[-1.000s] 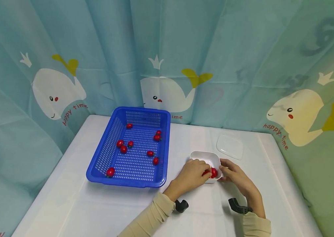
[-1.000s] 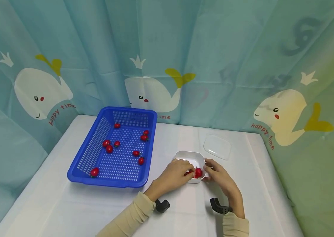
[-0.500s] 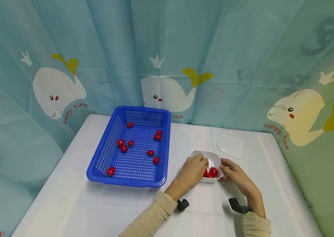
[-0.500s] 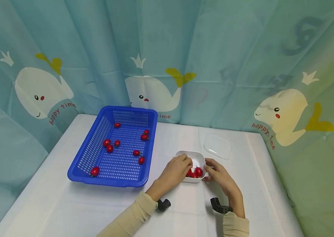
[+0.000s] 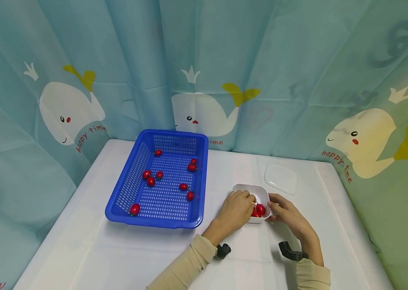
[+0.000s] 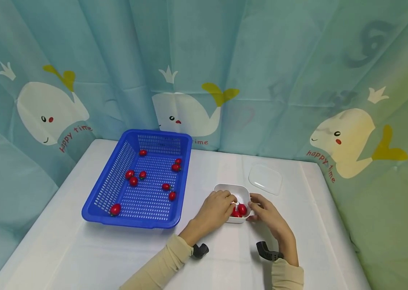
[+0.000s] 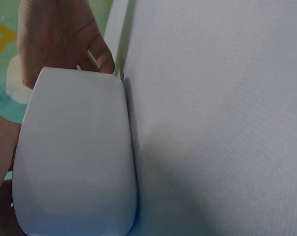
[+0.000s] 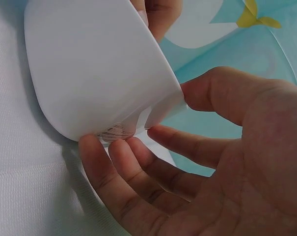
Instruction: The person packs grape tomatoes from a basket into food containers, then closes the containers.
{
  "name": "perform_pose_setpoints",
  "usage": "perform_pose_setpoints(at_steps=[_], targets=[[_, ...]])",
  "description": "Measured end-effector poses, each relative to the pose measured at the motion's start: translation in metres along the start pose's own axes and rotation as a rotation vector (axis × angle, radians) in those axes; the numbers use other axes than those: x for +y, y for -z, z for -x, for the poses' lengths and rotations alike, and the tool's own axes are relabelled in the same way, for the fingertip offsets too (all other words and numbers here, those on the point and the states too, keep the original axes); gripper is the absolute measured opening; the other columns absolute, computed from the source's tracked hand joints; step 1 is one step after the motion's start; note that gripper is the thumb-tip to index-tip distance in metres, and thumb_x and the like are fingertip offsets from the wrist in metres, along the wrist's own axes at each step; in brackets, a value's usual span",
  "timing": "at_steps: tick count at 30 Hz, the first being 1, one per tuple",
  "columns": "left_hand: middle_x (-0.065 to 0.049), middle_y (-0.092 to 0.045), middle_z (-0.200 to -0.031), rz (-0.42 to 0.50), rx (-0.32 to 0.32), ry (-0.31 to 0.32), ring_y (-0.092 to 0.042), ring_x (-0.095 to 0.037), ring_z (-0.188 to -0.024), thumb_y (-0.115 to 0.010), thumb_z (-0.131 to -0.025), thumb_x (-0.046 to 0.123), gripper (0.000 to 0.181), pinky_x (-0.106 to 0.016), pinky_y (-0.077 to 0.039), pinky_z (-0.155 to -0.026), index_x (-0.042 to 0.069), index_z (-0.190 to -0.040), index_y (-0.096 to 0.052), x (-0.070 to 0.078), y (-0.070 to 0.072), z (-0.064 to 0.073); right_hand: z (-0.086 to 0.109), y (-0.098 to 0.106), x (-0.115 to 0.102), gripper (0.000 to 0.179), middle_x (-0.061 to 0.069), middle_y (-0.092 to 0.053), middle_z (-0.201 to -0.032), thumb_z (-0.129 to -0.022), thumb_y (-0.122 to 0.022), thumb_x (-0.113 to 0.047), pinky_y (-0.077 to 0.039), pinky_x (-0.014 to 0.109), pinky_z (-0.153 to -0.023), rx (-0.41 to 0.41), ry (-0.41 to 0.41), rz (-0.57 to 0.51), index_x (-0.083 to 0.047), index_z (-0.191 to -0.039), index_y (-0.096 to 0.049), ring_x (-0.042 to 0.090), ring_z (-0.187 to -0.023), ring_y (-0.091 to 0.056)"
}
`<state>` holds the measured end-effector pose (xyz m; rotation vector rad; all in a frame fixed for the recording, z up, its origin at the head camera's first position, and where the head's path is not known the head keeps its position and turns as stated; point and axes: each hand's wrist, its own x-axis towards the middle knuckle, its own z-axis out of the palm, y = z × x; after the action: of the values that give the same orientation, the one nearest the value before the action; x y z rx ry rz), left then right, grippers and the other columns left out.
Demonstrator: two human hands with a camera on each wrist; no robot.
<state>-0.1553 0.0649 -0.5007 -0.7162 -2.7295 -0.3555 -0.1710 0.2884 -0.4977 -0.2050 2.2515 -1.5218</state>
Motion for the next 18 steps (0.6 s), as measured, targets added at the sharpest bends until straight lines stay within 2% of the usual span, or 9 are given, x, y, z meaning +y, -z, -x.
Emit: perform_pose_setpoints(at_steps=[4,7,11,18], targets=[[0.005,-0.063,-0.096,0.018,0.070,-0.008,-0.060,-0.013,-0.089,-0.065,-0.101,0.031,0.011,-0.023,-0.043,-0.075,0.021,-0.099,-0.069,-0.0004,-0.0013,0.0024,-0.0001,-0.0003,-0.0005,0.056,0.033,-0.045,-0.152,-0.109,-0.052,-0.025,-0.062,0.028,-0.085,-0.008,0.004,0.000,0.006,-0.153,-0.039,0.014,-0.104,-0.067],[0.006,-0.062,-0.091,-0.003,0.102,-0.037,-0.057,-0.012,-0.085,-0.064,-0.102,0.033,0.014,-0.023,-0.042,-0.073,0.022,-0.095,-0.069,-0.0007,-0.0012,0.0049,0.0001,-0.0002,-0.0011,0.055,0.033,-0.045,-0.152,-0.109,-0.052,-0.025,-0.062,0.028,-0.085,-0.009,0.011,0.002,0.005,-0.153,-0.039,0.015,-0.105,-0.067],[0.008,-0.066,-0.091,-0.033,0.089,-0.063,-0.057,-0.011,-0.085,-0.060,-0.104,0.034,0.018,-0.023,-0.042,-0.075,0.024,-0.095,-0.072,-0.0008,-0.0024,0.0073,0.0007,-0.0001,-0.0016,0.054,0.033,-0.045,-0.152,-0.109,-0.052,-0.024,-0.062,0.029,-0.086,-0.014,0.025,-0.003,0.005,-0.153,-0.039,0.015,-0.106,-0.067],[0.008,-0.068,-0.094,-0.035,0.055,-0.057,-0.058,-0.012,-0.088,-0.055,-0.107,0.034,0.021,-0.024,-0.043,-0.078,0.024,-0.096,-0.071,0.0008,-0.0029,0.0079,0.0019,-0.0005,-0.0014,0.054,0.034,-0.045,-0.150,-0.109,-0.052,-0.023,-0.062,0.030,-0.085,-0.018,0.039,-0.015,0.006,-0.153,-0.039,0.012,-0.103,-0.068]])
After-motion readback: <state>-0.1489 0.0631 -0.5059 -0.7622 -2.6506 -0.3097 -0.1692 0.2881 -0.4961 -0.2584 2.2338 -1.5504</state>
